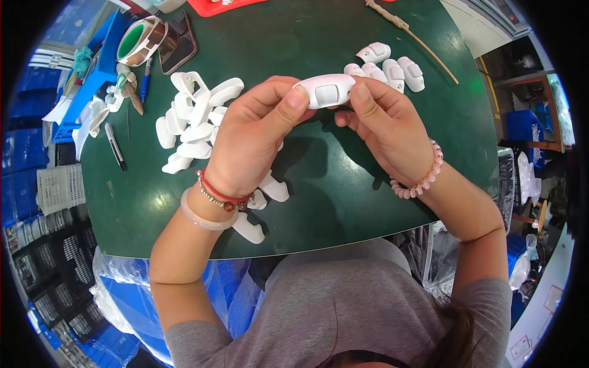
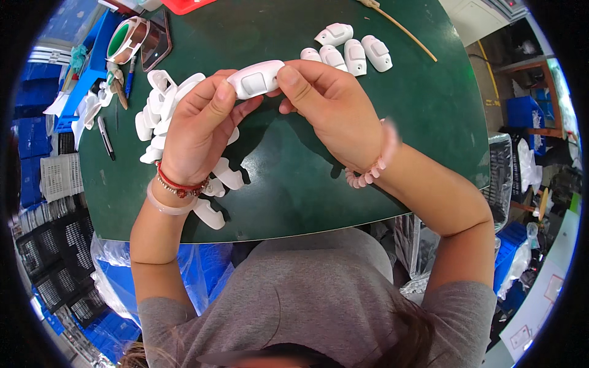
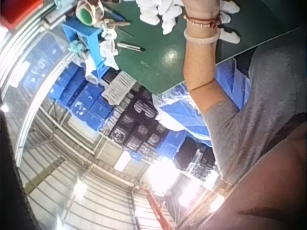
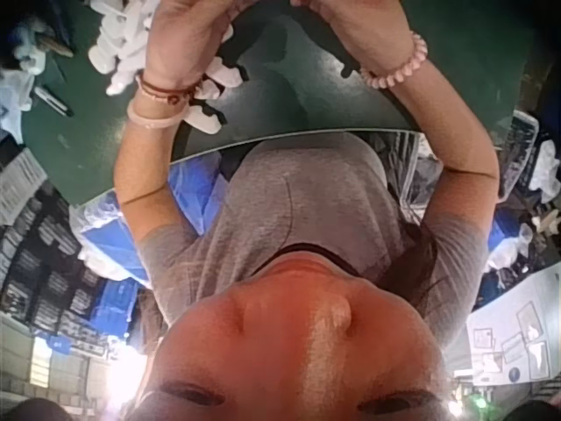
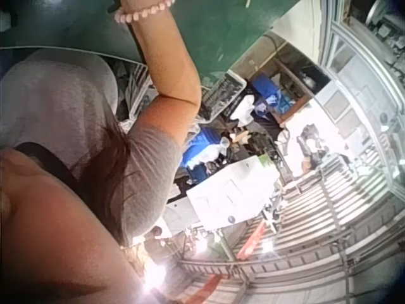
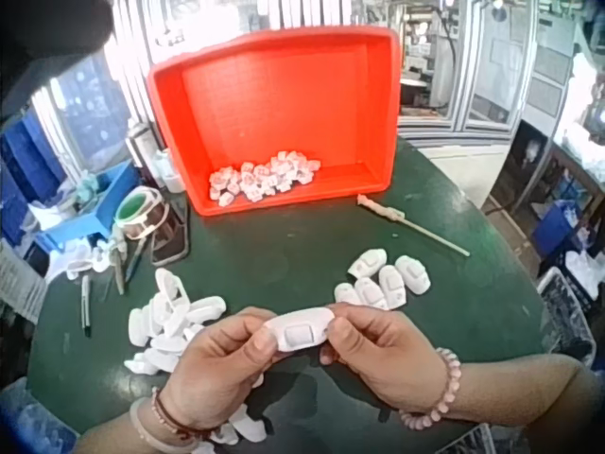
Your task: The person assembles small white plastic electronic components by hand on a green work table.
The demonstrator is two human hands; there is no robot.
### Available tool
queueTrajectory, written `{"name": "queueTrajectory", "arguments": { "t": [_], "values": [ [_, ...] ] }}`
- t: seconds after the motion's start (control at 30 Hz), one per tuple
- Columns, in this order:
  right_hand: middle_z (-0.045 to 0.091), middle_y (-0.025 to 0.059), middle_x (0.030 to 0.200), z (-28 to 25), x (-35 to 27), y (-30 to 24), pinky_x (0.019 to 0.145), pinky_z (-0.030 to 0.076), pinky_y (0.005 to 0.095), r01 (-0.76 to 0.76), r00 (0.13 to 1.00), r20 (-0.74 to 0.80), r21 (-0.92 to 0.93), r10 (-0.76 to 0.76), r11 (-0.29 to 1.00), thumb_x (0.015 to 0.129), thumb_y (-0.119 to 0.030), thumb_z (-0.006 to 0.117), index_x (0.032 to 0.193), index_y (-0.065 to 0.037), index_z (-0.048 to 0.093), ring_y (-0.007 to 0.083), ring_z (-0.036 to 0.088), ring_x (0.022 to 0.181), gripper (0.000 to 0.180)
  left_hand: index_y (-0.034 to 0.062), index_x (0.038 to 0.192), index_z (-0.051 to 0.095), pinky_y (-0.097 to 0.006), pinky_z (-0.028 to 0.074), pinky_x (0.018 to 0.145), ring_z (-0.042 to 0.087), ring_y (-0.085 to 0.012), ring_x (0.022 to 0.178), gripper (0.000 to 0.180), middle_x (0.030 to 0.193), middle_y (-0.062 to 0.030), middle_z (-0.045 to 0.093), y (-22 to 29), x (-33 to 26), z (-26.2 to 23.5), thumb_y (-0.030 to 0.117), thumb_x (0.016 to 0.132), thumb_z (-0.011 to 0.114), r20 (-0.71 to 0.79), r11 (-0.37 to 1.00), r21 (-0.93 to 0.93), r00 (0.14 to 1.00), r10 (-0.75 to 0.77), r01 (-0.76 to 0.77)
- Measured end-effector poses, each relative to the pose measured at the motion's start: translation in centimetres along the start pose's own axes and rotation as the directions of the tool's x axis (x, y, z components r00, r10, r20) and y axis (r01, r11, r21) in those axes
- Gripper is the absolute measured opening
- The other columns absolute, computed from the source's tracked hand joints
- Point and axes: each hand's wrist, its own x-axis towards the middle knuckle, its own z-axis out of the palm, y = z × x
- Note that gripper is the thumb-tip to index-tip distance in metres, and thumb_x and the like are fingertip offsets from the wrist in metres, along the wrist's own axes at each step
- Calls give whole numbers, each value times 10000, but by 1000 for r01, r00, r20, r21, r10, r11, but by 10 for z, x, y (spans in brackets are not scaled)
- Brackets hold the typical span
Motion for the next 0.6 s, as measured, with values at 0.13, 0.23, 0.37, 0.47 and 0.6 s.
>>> {"name": "queueTrajectory", "arguments": {
  "t": [0.13,0.23,0.37,0.47,0.6],
  "values": [
    [582,15,861,3,-1,2,712,410,208,9,1000,-13,23,-9,1000,902,-258,503,1012,9,585,74,477,751,301,32,1066,548,-324,371,944,500,-145,1039,270,1098,-45,543,-2,0,-2,239,920,455,27,999,26,999,46,-47],
    [578,9,849,2,0,4,707,404,206,45,999,-7,-8,-45,999,902,-245,502,1006,9,588,70,471,750,288,35,1028,556,-326,368,947,499,-151,1042,256,1095,-39,536,-4,2,-6,244,919,457,55,997,20,996,67,-68],
    [573,5,840,-1,2,5,703,400,208,62,998,-5,-4,-62,998,900,-234,504,998,10,588,71,467,745,277,29,1028,543,-336,368,947,500,-160,1042,267,1091,-52,541,-2,2,0,256,919,455,59,998,18,997,54,-55],
    [572,3,837,0,1,0,704,400,211,31,1000,-3,41,-31,999,897,-228,510,994,14,586,71,470,751,272,20,1057,520,-359,379,943,506,-172,1035,291,1100,-71,542,0,1,7,267,922,446,17,1000,-4,1000,17,-17],
    [575,5,852,7,-3,-6,712,405,213,149,987,-39,-139,-156,979,893,-228,521,998,18,582,70,478,764,274,14,1092,501,-387,397,935,512,-178,1037,309,1124,-87,538,3,0,4,267,928,428,-33,1000,31,999,1,0]
  ]
}}
